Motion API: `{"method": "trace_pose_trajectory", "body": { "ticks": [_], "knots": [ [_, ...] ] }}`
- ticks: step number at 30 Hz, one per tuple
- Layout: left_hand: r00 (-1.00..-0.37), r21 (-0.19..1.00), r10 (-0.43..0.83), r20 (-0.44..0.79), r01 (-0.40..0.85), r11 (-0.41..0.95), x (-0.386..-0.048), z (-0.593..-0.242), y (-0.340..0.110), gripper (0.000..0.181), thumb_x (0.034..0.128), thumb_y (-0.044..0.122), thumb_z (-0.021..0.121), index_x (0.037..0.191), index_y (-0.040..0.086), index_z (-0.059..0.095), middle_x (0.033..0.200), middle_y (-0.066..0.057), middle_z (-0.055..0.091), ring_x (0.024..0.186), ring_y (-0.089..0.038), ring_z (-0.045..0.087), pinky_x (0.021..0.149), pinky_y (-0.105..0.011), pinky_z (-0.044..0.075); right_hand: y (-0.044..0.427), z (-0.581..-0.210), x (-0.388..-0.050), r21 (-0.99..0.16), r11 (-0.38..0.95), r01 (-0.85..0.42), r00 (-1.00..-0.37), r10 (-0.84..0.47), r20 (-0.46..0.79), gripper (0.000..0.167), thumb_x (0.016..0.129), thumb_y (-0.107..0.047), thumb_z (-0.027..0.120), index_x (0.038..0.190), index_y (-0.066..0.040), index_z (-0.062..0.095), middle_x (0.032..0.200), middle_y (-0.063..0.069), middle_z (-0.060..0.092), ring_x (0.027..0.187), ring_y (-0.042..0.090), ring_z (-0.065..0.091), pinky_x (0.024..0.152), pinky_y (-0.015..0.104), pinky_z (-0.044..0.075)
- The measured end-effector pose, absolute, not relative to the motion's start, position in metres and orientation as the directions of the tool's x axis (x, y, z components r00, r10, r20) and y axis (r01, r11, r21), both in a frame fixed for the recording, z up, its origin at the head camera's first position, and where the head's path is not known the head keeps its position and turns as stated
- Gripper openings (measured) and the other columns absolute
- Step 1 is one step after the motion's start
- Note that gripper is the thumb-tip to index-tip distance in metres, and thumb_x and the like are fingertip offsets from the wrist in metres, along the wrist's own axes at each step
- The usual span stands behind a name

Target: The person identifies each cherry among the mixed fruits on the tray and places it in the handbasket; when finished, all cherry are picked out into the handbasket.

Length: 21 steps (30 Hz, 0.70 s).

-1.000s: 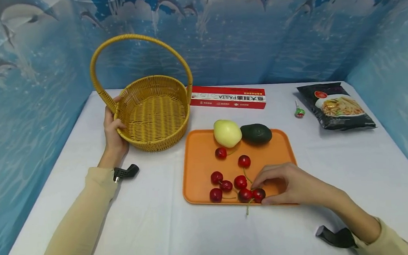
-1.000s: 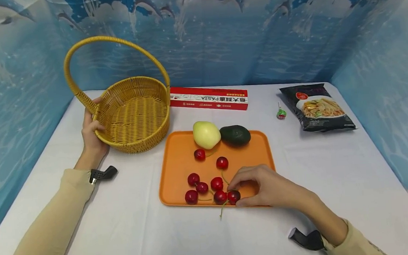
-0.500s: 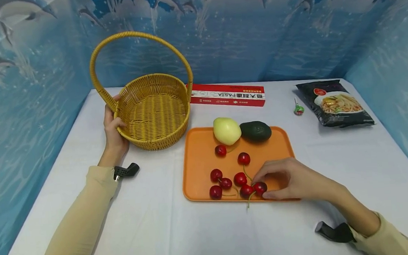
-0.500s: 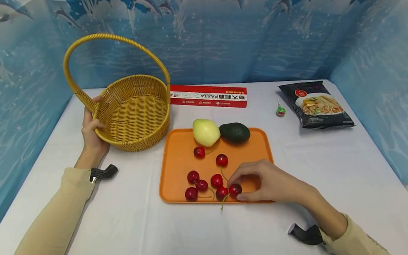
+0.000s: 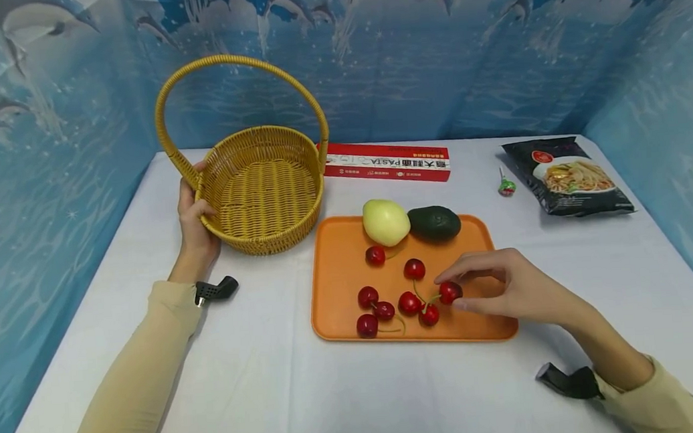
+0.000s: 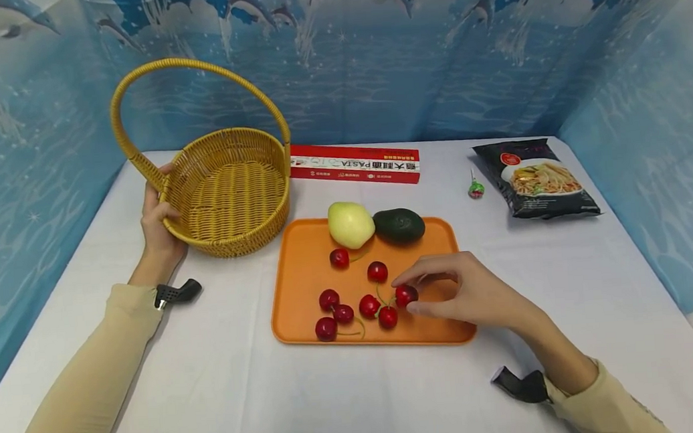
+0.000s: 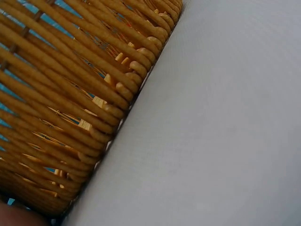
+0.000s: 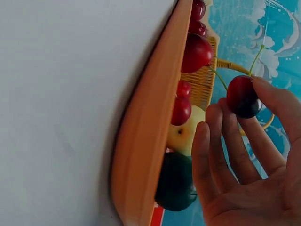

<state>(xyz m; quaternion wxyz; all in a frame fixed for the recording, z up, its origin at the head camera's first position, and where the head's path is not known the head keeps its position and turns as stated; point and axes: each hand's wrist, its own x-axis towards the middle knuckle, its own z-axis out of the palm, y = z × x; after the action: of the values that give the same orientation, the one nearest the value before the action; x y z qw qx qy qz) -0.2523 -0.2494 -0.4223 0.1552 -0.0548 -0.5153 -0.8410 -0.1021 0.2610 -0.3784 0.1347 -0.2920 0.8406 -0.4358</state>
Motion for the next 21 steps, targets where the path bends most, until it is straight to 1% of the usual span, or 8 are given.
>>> {"method": "trace_pose_trajectory", "body": {
  "ticks": [5,11,16,19,21],
  "knots": [
    [-0.948,0.849,-0.202,0.247,0.312,-0.427,-0.253,-0.422,-0.25,0.079,0.0717,-0.01,0.031,0.145,0.013,0.053,0.153,-0.011,0.043,0.132,-0.034,0.04,0.104,-0.039,0.037,0.256,-0.366,-0.109,-0.772,0.485,-0.41,-0.818,-0.57,0.077,0.04,0.09,-0.013,0.083,0.127,-0.028,0.074,0.118,-0.011,0.076,0.108,0.01,0.067,0.098,0.027,0.055],
    [-0.948,0.848,-0.202,0.246,0.312,-0.429,-0.254,-0.422,-0.248,0.08,0.0715,-0.01,0.031,0.145,0.012,0.053,0.153,-0.011,0.044,0.13,-0.034,0.041,0.103,-0.039,0.038,0.243,-0.352,-0.126,-0.747,0.525,-0.408,-0.849,-0.518,0.101,0.04,0.09,-0.014,0.084,0.126,-0.029,0.075,0.119,-0.013,0.074,0.108,0.01,0.067,0.094,0.027,0.057],
    [-0.948,0.849,-0.203,0.245,0.31,-0.428,-0.253,-0.423,-0.248,0.08,0.0714,-0.01,0.032,0.145,0.012,0.053,0.154,-0.011,0.043,0.132,-0.034,0.04,0.104,-0.039,0.037,0.225,-0.339,-0.147,-0.724,0.547,-0.421,-0.853,-0.51,0.111,0.036,0.093,-0.021,0.082,0.128,-0.024,0.075,0.116,-0.008,0.076,0.1,0.01,0.07,0.091,0.029,0.059],
    [-0.947,0.848,-0.207,0.247,0.315,-0.427,-0.253,-0.423,-0.249,0.08,0.0711,-0.01,0.032,0.144,0.013,0.054,0.155,-0.012,0.043,0.132,-0.034,0.04,0.104,-0.038,0.038,0.21,-0.331,-0.161,-0.729,0.53,-0.434,-0.845,-0.52,0.125,0.035,0.093,-0.022,0.081,0.127,-0.021,0.075,0.115,-0.005,0.077,0.1,0.01,0.071,0.091,0.03,0.06],
    [-0.946,0.848,-0.207,0.248,0.315,-0.425,-0.253,-0.423,-0.25,0.08,0.0712,-0.009,0.032,0.144,0.013,0.054,0.155,-0.012,0.043,0.132,-0.034,0.04,0.104,-0.038,0.038,0.198,-0.327,-0.169,-0.738,0.514,-0.437,-0.842,-0.522,0.135,0.034,0.093,-0.022,0.082,0.126,-0.02,0.076,0.116,-0.004,0.077,0.104,0.01,0.071,0.092,0.034,0.06]
  ]
}}
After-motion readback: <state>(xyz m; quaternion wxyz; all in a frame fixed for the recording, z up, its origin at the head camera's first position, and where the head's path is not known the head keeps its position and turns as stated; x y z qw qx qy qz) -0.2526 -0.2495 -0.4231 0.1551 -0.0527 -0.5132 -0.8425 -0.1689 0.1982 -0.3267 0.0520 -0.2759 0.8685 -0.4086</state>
